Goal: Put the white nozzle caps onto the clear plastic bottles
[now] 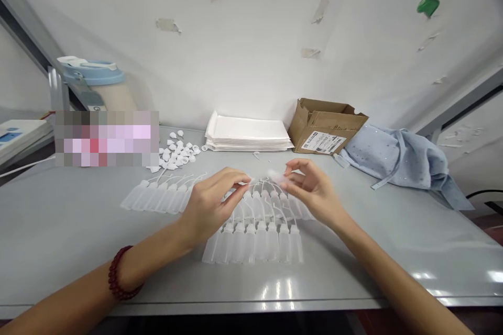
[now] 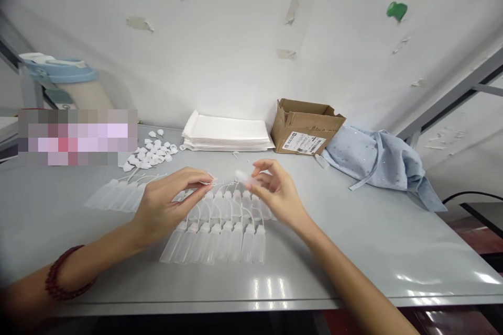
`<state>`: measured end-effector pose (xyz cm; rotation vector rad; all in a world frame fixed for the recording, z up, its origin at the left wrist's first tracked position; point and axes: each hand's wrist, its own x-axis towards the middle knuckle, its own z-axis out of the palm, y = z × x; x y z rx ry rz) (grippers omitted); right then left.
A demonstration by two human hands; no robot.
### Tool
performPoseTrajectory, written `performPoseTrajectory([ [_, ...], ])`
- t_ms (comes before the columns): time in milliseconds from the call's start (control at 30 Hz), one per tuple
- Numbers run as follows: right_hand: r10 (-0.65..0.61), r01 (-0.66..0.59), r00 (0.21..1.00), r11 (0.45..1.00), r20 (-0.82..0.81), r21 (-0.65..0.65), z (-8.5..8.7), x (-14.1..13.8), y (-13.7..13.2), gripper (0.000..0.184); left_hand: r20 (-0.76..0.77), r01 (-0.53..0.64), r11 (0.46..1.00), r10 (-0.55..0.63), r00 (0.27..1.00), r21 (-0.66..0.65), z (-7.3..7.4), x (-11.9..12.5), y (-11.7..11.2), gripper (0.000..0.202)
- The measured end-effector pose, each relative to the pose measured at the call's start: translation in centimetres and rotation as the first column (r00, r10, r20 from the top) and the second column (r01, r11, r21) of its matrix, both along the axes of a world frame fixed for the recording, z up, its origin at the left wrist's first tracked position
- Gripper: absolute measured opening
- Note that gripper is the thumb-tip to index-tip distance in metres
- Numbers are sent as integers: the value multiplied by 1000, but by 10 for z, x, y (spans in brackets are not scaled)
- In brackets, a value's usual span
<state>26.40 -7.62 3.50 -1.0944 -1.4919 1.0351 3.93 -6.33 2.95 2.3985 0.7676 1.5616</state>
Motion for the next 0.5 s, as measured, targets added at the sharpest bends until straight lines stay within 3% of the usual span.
performPoseTrajectory([
  [67,105,-108,992,993,-68,-43,2,-13,-10,33,22,-9,1000,9,1000,-12,0,2,-2,10],
  [167,165,-169,984,984,-62,-52,2,-21,-19,29,40,7,1000,-6,999,-29,0,4,-6,10],
  [367,123,-124,992,992,-41,-38,-1,-22,-22,21,32,41,999,-40,999,-31,1,5,-9,12],
  [500,81,-77,995,995,-62,63,-2,-22,-22,13,47,29,999,-27,998,-41,5,5,-9,11],
])
